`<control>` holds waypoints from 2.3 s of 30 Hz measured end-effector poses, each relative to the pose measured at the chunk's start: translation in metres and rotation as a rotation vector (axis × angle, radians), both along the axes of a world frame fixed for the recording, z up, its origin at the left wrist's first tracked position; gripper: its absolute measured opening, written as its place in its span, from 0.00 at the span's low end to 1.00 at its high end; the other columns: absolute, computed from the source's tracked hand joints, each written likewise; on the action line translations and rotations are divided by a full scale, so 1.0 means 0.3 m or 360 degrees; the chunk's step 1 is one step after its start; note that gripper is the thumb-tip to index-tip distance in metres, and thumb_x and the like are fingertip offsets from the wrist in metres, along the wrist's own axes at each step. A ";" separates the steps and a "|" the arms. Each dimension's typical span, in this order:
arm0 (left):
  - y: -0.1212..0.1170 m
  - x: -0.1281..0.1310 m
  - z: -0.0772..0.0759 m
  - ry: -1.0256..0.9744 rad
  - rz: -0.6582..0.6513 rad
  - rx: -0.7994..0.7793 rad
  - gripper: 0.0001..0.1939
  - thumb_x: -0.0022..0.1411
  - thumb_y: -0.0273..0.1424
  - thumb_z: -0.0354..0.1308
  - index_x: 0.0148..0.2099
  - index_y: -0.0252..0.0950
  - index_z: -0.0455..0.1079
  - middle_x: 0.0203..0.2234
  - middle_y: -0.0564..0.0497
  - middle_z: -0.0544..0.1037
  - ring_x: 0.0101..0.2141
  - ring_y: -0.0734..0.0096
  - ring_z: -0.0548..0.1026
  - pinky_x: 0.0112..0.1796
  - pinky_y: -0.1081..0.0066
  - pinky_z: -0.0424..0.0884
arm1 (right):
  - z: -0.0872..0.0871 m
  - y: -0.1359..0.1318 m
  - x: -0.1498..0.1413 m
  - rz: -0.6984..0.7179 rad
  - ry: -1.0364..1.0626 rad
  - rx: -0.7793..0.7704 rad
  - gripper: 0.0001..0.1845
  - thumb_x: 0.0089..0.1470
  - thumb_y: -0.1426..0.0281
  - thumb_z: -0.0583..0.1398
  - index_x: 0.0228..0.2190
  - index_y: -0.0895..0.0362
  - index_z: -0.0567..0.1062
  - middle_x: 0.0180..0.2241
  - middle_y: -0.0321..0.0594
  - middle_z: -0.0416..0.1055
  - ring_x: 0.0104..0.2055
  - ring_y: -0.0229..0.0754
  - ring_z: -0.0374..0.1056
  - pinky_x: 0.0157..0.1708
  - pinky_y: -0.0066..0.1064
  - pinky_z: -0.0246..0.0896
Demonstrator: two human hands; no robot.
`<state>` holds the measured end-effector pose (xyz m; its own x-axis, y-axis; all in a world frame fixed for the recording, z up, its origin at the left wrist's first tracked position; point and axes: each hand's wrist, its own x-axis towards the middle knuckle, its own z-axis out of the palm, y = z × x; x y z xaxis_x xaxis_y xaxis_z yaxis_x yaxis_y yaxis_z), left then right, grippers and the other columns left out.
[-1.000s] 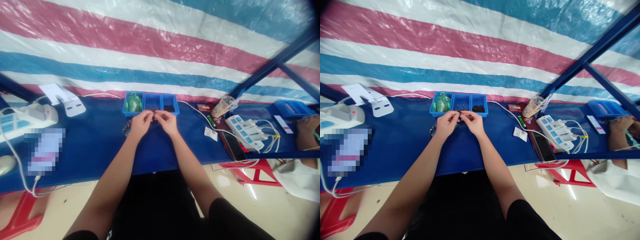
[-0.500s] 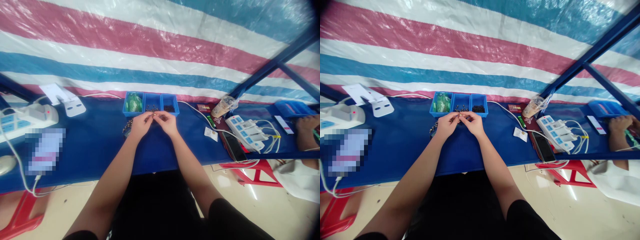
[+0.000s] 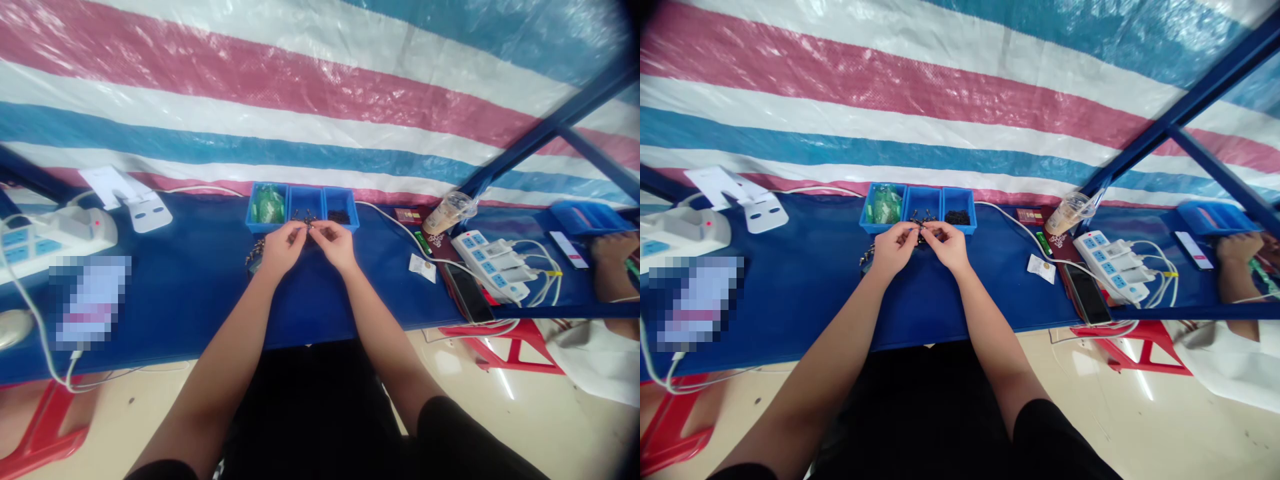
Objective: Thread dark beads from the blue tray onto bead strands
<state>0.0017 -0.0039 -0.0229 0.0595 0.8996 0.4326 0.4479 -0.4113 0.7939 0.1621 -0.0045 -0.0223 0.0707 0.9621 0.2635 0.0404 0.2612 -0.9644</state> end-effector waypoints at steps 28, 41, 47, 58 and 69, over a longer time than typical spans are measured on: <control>-0.005 -0.006 0.008 0.0036 -0.0073 -0.0074 0.13 0.69 0.39 0.56 0.50 0.39 0.73 0.30 0.52 0.80 0.29 0.72 0.78 0.32 0.74 0.72 | -0.004 -0.001 -0.002 0.0041 0.0032 -0.0044 0.18 0.51 0.57 0.68 0.41 0.53 0.82 0.36 0.40 0.80 0.34 0.39 0.74 0.36 0.33 0.71; -0.004 -0.008 0.013 0.0072 -0.0040 -0.0005 0.12 0.71 0.38 0.54 0.47 0.39 0.75 0.28 0.53 0.80 0.28 0.74 0.77 0.33 0.74 0.71 | -0.012 0.001 -0.003 0.0067 0.0068 -0.0059 0.20 0.49 0.55 0.69 0.41 0.53 0.82 0.35 0.40 0.79 0.34 0.39 0.74 0.39 0.36 0.73; 0.006 -0.010 -0.005 0.0091 -0.0059 -0.0012 0.11 0.69 0.35 0.55 0.48 0.39 0.76 0.33 0.51 0.82 0.32 0.71 0.79 0.35 0.72 0.73 | -0.006 -0.001 -0.004 0.0058 0.0044 0.0025 0.17 0.50 0.57 0.69 0.39 0.52 0.82 0.35 0.39 0.79 0.34 0.40 0.74 0.39 0.35 0.73; 0.002 -0.001 0.003 0.0029 -0.0038 -0.0036 0.11 0.70 0.38 0.56 0.46 0.39 0.76 0.27 0.53 0.80 0.27 0.73 0.77 0.32 0.73 0.71 | 0.002 -0.001 0.001 0.0019 0.0018 -0.0008 0.18 0.51 0.56 0.68 0.40 0.55 0.82 0.34 0.40 0.79 0.33 0.39 0.73 0.37 0.34 0.72; -0.003 -0.001 0.008 0.0011 -0.0074 -0.0042 0.14 0.67 0.39 0.59 0.50 0.40 0.79 0.31 0.51 0.82 0.28 0.73 0.77 0.33 0.73 0.73 | -0.004 0.016 -0.005 0.0134 0.0053 -0.0272 0.24 0.52 0.49 0.65 0.40 0.55 0.81 0.31 0.40 0.79 0.32 0.39 0.74 0.29 0.30 0.69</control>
<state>0.0014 -0.0047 -0.0205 0.1047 0.9070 0.4080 0.4342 -0.4107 0.8017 0.1607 0.0003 -0.0237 -0.0056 0.9955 0.0944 -0.0075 0.0944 -0.9955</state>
